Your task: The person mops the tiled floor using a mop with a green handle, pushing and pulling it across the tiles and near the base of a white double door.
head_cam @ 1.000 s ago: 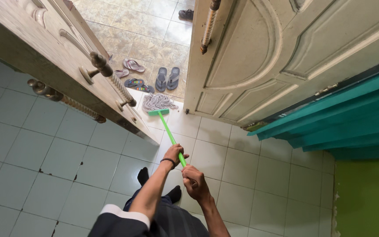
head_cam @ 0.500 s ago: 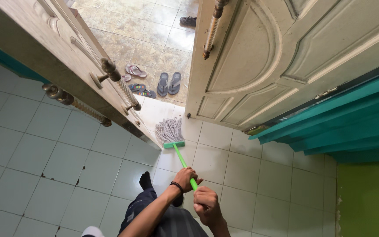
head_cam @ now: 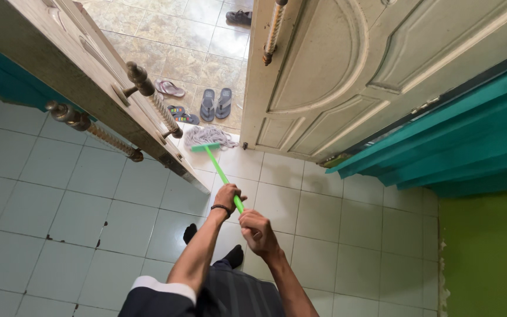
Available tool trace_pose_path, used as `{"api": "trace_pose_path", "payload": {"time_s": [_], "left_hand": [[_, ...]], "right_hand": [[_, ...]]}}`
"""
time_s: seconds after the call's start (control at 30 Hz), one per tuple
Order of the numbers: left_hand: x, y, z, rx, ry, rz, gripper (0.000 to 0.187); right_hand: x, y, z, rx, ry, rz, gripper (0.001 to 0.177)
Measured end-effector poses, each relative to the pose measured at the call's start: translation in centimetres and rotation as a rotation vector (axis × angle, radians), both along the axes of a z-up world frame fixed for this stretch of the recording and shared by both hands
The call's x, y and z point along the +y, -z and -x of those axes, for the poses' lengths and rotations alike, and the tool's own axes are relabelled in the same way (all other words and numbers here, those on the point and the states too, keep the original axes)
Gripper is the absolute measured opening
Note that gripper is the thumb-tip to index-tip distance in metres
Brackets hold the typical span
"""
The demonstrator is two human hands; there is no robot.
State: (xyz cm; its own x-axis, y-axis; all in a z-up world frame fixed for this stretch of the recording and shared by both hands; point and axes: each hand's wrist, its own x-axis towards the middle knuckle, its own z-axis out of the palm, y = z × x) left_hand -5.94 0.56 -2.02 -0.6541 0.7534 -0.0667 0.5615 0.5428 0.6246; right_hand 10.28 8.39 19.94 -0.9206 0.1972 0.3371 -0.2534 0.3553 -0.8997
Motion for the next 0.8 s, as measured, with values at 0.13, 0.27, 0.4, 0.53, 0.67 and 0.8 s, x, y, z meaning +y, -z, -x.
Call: {"api": "trace_pose_path", "payload": {"time_s": [0.13,0.27,0.4,0.53,0.67,0.8], "left_hand": [[1.1,-5.3,0.0,0.117,-0.041,-0.306,0.031],[2.8,-13.3,-1.1,0.117,-0.123,-0.533,0.03],[2.8,-19.5,-1.9,0.103,-0.126,-0.64,0.031],[2.0,-22.1,-3.1,0.113,-0.154,-0.669,0.03],[1.0,-22.3,-4.7,0.024,-0.127,-0.666,0.028],[-0.6,-21.1,-6.3,0.005,-0.065,-0.649,0.026]], "right_hand": [[1.3,-4.2,-0.1,0.085,0.054,-0.013,0.003],[1.4,-8.9,-0.9,0.155,-0.012,-0.082,0.007],[0.3,-12.4,-1.2,0.249,0.005,-0.098,0.009],[-0.6,-14.2,-2.0,0.328,0.003,-0.121,0.01],[-1.3,-14.4,-3.2,0.342,-0.009,-0.135,0.009],[-2.7,-13.2,-4.4,0.308,-0.022,-0.122,0.009]]}}
